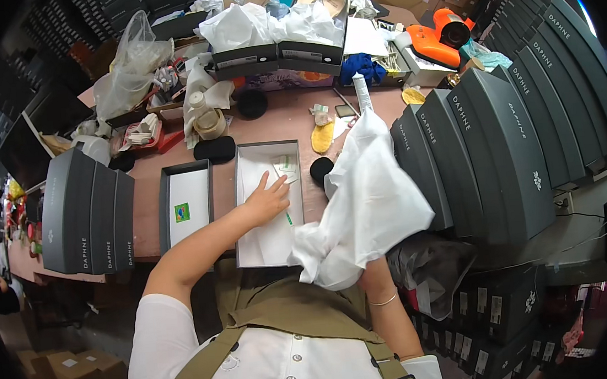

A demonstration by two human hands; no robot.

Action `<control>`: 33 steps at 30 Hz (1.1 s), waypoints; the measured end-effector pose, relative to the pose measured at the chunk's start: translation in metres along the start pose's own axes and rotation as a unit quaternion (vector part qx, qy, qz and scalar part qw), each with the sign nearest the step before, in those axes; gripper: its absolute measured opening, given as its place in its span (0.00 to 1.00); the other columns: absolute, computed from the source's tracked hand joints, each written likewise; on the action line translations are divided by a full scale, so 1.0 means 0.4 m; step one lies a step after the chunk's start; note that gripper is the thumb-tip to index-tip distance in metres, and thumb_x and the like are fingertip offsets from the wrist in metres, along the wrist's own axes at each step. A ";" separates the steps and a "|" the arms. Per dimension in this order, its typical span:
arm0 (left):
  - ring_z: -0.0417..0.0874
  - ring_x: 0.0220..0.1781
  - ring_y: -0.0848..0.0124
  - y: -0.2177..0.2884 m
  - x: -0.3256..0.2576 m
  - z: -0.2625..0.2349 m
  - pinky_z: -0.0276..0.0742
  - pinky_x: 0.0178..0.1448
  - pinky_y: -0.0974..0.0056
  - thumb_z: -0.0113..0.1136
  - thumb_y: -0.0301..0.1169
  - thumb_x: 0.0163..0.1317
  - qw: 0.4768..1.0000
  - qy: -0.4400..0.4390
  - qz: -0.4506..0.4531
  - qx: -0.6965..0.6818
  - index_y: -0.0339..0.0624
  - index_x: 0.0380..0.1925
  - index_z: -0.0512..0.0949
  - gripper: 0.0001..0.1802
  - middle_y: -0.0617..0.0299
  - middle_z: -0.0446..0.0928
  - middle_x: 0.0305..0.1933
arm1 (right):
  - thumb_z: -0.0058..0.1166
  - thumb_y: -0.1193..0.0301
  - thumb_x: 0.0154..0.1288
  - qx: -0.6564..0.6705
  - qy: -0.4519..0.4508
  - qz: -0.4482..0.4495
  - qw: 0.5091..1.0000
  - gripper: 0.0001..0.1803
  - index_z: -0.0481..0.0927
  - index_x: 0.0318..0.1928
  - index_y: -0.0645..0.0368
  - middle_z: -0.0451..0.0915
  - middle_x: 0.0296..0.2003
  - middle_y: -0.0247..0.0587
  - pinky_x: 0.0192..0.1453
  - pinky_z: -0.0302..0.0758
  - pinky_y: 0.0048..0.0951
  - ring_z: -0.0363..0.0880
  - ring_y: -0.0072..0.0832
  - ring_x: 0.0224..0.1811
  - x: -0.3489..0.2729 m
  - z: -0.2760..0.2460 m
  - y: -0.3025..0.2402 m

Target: The recorder is inspecting high-heeled shoes, cleaning them with a brush, and packing them into tissue paper and shoe boxes.

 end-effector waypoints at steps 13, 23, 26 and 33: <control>0.75 0.41 0.51 -0.275 -0.149 -0.564 0.71 0.45 0.54 0.57 0.18 0.47 0.878 0.359 -0.294 -0.120 0.40 0.33 0.71 0.12 0.51 0.73 0.34 | 0.54 0.60 0.63 -0.719 -0.201 0.023 0.665 0.25 0.71 0.55 0.66 0.80 0.41 0.54 0.47 0.77 0.39 0.81 0.47 0.43 0.254 0.163 0.336; 0.79 0.47 0.59 0.013 -0.076 -0.085 0.58 0.67 0.42 0.55 0.26 0.51 0.971 -0.150 -0.091 -0.160 0.44 0.31 0.79 0.07 0.57 0.79 0.33 | 0.59 0.60 0.59 -0.780 -0.185 -0.260 0.539 0.31 0.68 0.57 0.68 0.76 0.39 0.50 0.45 0.76 0.40 0.76 0.47 0.43 0.065 0.375 0.130; 0.77 0.53 0.59 -0.014 -0.061 -0.062 0.51 0.71 0.38 0.56 0.32 0.49 0.943 -0.267 -0.095 -0.172 0.43 0.30 0.82 0.10 0.54 0.81 0.37 | 0.60 0.61 0.58 -0.819 -0.170 -0.153 0.526 0.31 0.66 0.55 0.68 0.76 0.41 0.51 0.47 0.75 0.42 0.76 0.47 0.44 0.107 0.228 0.246; 0.68 0.66 0.57 -0.089 -0.053 -0.070 0.38 0.72 0.31 0.50 0.41 0.53 0.913 -0.318 -0.152 -0.207 0.41 0.36 0.84 0.20 0.54 0.80 0.46 | 0.60 0.63 0.56 -0.788 -0.182 -0.074 0.583 0.27 0.71 0.53 0.64 0.77 0.43 0.49 0.48 0.75 0.40 0.76 0.44 0.47 0.163 0.253 0.150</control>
Point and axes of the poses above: each hand's wrist, its own x-axis towards the middle knuckle, its own z-axis out of the palm, y = z × x, the point moved 6 cm from there along x, towards the middle knuckle
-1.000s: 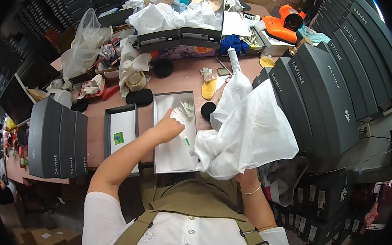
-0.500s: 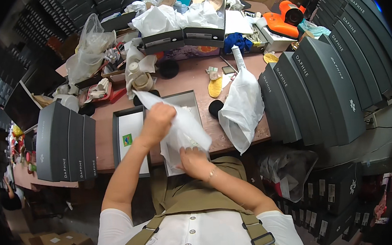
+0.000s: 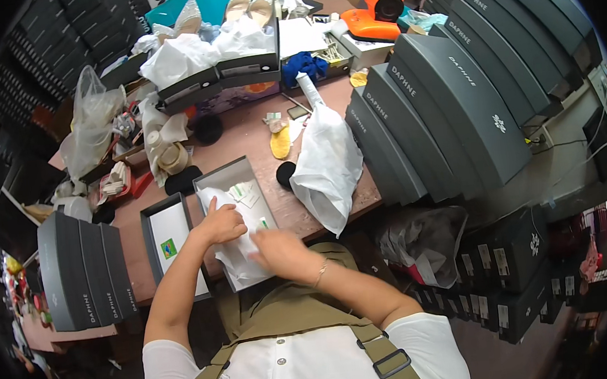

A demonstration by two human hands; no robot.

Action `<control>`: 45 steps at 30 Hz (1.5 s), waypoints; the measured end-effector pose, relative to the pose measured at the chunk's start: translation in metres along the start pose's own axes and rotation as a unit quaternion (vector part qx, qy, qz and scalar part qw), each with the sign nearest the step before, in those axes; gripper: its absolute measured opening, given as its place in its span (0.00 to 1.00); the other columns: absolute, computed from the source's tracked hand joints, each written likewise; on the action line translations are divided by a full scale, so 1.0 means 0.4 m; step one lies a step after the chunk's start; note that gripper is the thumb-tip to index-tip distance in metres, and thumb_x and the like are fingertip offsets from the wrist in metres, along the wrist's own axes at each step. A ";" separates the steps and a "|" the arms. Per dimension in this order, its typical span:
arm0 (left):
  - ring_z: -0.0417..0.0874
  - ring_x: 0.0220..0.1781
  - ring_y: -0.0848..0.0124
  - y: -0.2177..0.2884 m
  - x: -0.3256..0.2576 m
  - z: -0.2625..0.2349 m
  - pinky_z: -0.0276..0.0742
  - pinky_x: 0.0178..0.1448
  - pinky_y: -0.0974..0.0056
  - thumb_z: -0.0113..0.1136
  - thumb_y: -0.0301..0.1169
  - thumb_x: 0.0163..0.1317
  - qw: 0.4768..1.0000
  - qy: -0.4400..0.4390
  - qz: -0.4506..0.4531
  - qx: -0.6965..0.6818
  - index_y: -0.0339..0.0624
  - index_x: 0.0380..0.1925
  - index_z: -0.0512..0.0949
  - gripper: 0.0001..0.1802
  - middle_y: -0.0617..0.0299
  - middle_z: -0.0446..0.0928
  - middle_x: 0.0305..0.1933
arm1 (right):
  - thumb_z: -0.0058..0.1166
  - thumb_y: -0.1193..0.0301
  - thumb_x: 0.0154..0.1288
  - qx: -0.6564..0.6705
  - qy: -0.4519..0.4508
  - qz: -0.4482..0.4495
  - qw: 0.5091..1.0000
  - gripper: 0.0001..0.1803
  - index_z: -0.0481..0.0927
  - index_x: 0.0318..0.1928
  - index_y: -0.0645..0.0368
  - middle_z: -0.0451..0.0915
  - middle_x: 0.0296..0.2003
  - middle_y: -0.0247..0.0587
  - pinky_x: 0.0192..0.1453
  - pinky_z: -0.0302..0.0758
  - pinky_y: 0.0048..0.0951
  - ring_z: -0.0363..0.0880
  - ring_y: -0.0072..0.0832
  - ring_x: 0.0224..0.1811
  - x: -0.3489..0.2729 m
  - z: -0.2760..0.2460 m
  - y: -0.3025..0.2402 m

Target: The recorder is inspecting high-heeled shoes, cleaning them with a brush, and packing them into tissue paper and shoe boxes.

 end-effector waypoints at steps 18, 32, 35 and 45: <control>0.73 0.60 0.59 0.225 0.115 -0.009 0.67 0.64 0.48 0.45 0.54 0.69 0.445 0.050 0.011 -0.894 0.41 0.62 0.67 0.32 0.56 0.71 0.60 | 0.49 0.79 0.57 -0.230 0.349 -0.101 0.903 0.07 0.75 0.38 0.59 0.75 0.29 0.48 0.34 0.77 0.39 0.79 0.45 0.32 0.006 -0.678 0.171; 0.71 0.61 0.70 0.188 -0.224 -0.028 0.69 0.62 0.66 0.66 0.26 0.46 0.690 0.119 0.156 -0.697 0.39 0.67 0.58 0.45 0.58 0.71 0.60 | 0.55 0.53 0.66 0.769 0.075 0.038 0.634 0.36 0.61 0.67 0.58 0.72 0.56 0.52 0.62 0.72 0.43 0.73 0.40 0.58 -0.276 -0.217 0.185; 0.72 0.58 0.71 0.101 -0.205 -0.095 0.69 0.61 0.66 0.63 0.25 0.51 0.727 0.179 0.095 -0.656 0.39 0.66 0.60 0.40 0.59 0.72 0.58 | 0.62 0.49 0.57 0.797 0.101 -0.087 0.589 0.52 0.49 0.72 0.58 0.61 0.66 0.55 0.69 0.63 0.44 0.60 0.43 0.69 -0.267 -0.261 0.102; 0.71 0.62 0.65 0.066 -0.078 0.033 0.67 0.64 0.63 0.50 0.27 0.68 0.394 0.363 -0.053 -0.842 0.33 0.64 0.60 0.25 0.52 0.68 0.62 | 0.59 0.59 0.55 -0.040 0.117 -0.011 0.992 0.40 0.61 0.67 0.59 0.71 0.52 0.63 0.69 0.55 0.54 0.67 0.55 0.60 0.089 0.007 0.016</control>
Point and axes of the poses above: each hand's wrist, its own x-axis towards the middle knuckle, its own z-axis out of the palm, y = z × x, the point moved 6 cm from there along x, towards the middle knuckle
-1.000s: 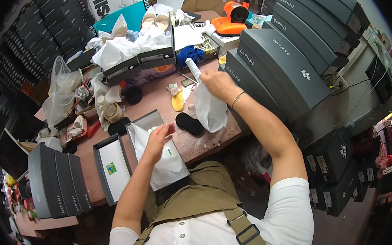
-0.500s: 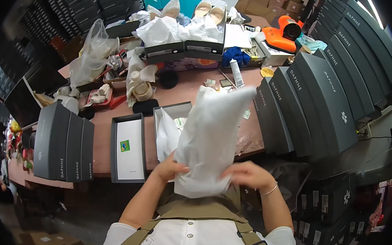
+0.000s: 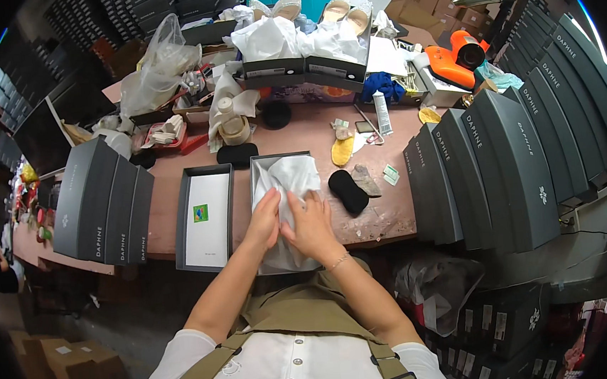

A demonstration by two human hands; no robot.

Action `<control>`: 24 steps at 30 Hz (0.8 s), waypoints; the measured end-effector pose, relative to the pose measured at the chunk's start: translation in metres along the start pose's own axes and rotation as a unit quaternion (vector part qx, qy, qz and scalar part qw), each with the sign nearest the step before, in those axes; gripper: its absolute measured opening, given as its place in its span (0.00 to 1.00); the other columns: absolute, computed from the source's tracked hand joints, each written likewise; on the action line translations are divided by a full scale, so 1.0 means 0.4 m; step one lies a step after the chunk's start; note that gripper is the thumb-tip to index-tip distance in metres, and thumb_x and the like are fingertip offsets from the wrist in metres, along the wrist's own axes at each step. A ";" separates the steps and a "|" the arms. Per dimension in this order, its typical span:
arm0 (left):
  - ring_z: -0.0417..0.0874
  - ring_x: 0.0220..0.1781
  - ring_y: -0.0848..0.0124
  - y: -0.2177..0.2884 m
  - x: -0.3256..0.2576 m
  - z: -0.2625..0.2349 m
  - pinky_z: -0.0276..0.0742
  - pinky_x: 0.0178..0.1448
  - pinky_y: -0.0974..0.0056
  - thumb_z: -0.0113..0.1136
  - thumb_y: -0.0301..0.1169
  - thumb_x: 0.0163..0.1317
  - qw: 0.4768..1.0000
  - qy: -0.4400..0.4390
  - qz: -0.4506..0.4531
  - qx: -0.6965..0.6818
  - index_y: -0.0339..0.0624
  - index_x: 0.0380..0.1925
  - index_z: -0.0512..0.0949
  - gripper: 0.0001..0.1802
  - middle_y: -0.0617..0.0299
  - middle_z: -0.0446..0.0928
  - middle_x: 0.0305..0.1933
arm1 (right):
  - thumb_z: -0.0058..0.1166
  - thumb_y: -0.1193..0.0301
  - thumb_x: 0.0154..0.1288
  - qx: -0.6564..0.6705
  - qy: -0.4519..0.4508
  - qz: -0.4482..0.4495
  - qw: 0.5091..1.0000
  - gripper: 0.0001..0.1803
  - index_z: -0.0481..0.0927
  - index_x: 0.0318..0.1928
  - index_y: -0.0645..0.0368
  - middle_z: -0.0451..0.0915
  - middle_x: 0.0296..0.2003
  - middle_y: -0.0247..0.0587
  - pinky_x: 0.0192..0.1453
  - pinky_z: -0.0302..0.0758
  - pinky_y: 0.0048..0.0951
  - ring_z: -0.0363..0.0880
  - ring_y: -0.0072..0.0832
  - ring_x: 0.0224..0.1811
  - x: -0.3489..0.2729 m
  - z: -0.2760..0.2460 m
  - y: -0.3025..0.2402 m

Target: The recorder is inspecting high-heeled shoes, cleaning them with a brush, and packing them into tissue paper and shoe boxes.

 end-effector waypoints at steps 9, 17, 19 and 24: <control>0.70 0.62 0.49 0.061 -0.188 -0.361 0.65 0.66 0.57 0.61 0.34 0.60 0.773 0.130 0.129 0.607 0.31 0.60 0.65 0.31 0.41 0.68 0.59 | 0.57 0.68 0.51 0.016 -0.030 0.003 0.999 0.46 0.51 0.71 0.53 0.68 0.47 0.67 0.62 0.61 0.54 0.70 0.57 0.51 0.077 0.073 0.008; 0.76 0.51 0.48 0.084 -0.179 -0.392 0.71 0.57 0.55 0.58 0.24 0.57 0.752 0.106 0.199 0.619 0.27 0.53 0.70 0.23 0.42 0.74 0.49 | 0.52 0.71 0.57 0.027 -0.140 0.033 0.989 0.37 0.57 0.68 0.58 0.73 0.44 0.67 0.54 0.73 0.45 0.75 0.55 0.49 0.121 0.102 0.093; 0.78 0.51 0.56 0.146 -0.204 -0.394 0.73 0.56 0.58 0.56 0.24 0.60 0.808 0.110 0.242 0.525 0.27 0.52 0.71 0.19 0.47 0.76 0.49 | 0.47 0.65 0.65 -0.071 -0.204 0.059 0.975 0.29 0.64 0.65 0.59 0.77 0.41 0.64 0.52 0.74 0.45 0.79 0.53 0.44 0.133 0.090 0.070; 0.79 0.49 0.73 0.327 -0.364 -0.206 0.75 0.55 0.66 0.53 0.24 0.66 0.983 -0.062 0.151 0.086 0.32 0.55 0.71 0.17 0.57 0.77 0.52 | 0.48 0.55 0.68 0.128 -0.087 0.088 0.984 0.31 0.65 0.64 0.64 0.78 0.48 0.63 0.53 0.75 0.41 0.79 0.51 0.47 0.100 -0.151 0.013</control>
Point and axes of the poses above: each hand's wrist, its own x-axis towards the middle knuckle, its own z-axis out of the palm, y = z × x, the point moved 6 cm from there along x, towards the middle knuckle
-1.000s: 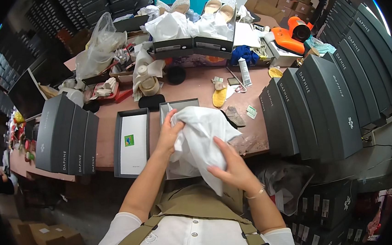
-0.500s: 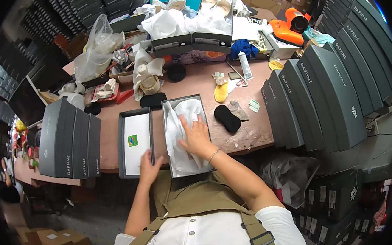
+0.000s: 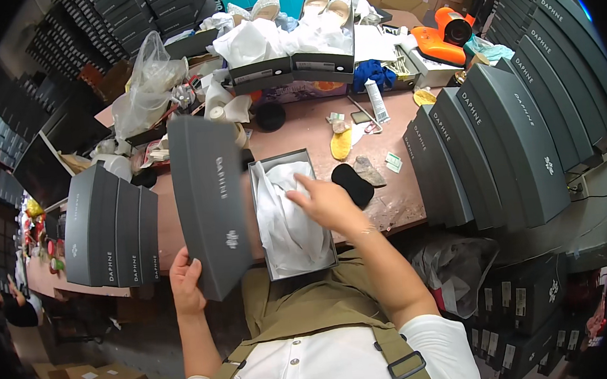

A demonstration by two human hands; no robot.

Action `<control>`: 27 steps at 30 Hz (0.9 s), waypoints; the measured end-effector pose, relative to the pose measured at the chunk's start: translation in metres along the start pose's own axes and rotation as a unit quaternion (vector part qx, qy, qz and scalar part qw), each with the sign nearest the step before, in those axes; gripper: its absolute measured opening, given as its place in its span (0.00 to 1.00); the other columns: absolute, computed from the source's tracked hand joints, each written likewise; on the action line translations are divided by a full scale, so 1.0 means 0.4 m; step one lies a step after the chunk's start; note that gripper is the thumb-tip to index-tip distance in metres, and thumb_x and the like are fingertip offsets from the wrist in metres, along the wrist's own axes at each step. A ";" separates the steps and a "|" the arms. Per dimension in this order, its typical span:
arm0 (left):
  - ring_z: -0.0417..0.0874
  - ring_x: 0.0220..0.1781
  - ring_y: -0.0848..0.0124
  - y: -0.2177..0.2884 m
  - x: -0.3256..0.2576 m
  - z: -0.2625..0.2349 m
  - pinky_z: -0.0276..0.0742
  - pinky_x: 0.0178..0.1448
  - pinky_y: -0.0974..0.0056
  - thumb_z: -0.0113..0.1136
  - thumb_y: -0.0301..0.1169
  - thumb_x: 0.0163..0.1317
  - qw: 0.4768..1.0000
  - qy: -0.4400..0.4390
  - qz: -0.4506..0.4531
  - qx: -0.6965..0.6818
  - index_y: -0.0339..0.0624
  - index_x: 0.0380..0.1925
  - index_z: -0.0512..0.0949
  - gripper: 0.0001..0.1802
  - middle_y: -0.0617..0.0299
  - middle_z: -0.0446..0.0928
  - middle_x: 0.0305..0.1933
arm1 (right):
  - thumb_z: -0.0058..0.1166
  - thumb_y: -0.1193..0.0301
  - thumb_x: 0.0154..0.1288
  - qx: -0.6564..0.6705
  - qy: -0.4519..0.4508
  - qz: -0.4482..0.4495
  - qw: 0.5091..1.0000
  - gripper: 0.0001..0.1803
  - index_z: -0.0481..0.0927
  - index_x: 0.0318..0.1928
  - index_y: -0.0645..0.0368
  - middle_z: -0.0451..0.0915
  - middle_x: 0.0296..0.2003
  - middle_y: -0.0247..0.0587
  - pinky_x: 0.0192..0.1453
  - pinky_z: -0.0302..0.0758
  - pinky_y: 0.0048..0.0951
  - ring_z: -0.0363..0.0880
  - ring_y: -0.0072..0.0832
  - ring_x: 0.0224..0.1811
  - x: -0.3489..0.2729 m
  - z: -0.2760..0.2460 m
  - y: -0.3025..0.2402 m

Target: The recorder is inspecting high-heeled shoes, cleaning them with a brush, and packing them into tissue paper and shoe boxes.

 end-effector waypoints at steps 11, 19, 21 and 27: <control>0.63 0.69 0.58 -0.339 0.128 0.089 0.58 0.71 0.58 0.53 0.36 0.69 0.964 0.074 -0.006 0.255 0.26 0.64 0.60 0.31 0.44 0.62 0.67 | 0.37 0.45 0.69 0.060 0.043 0.131 0.989 0.36 0.80 0.37 0.72 0.78 0.36 0.71 0.50 0.73 0.49 0.78 0.59 0.43 -0.054 0.131 0.251; 0.80 0.46 0.65 -0.515 0.215 -0.049 0.76 0.52 0.64 0.41 0.47 0.72 0.979 0.061 -0.184 0.056 0.32 0.55 0.69 0.27 0.55 0.77 0.46 | 0.39 0.39 0.66 0.166 -0.010 0.175 0.970 0.42 0.80 0.44 0.73 0.77 0.43 0.72 0.54 0.73 0.43 0.79 0.53 0.48 -0.012 0.157 0.266; 0.79 0.48 0.64 -0.503 0.213 -0.024 0.76 0.53 0.63 0.40 0.48 0.72 0.976 0.087 -0.199 0.024 0.32 0.56 0.69 0.28 0.55 0.76 0.49 | 0.40 0.37 0.64 0.201 0.063 0.130 0.969 0.44 0.74 0.53 0.73 0.69 0.55 0.72 0.63 0.67 0.41 0.70 0.52 0.59 -0.022 0.174 0.296; 0.73 0.60 0.62 -0.224 0.175 0.301 0.69 0.64 0.60 0.40 0.50 0.72 0.997 -0.077 0.015 -0.006 0.35 0.64 0.62 0.31 0.53 0.69 0.61 | 0.60 0.59 0.61 0.303 0.167 -0.061 0.936 0.45 0.52 0.71 0.64 0.55 0.69 0.55 0.75 0.47 0.36 0.51 0.40 0.73 -0.246 -0.170 0.054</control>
Point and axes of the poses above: each hand's wrist, its own x-axis towards the middle knuckle, its own z-axis out of the palm, y = z × x, the point moved 6 cm from there along x, towards the middle knuckle
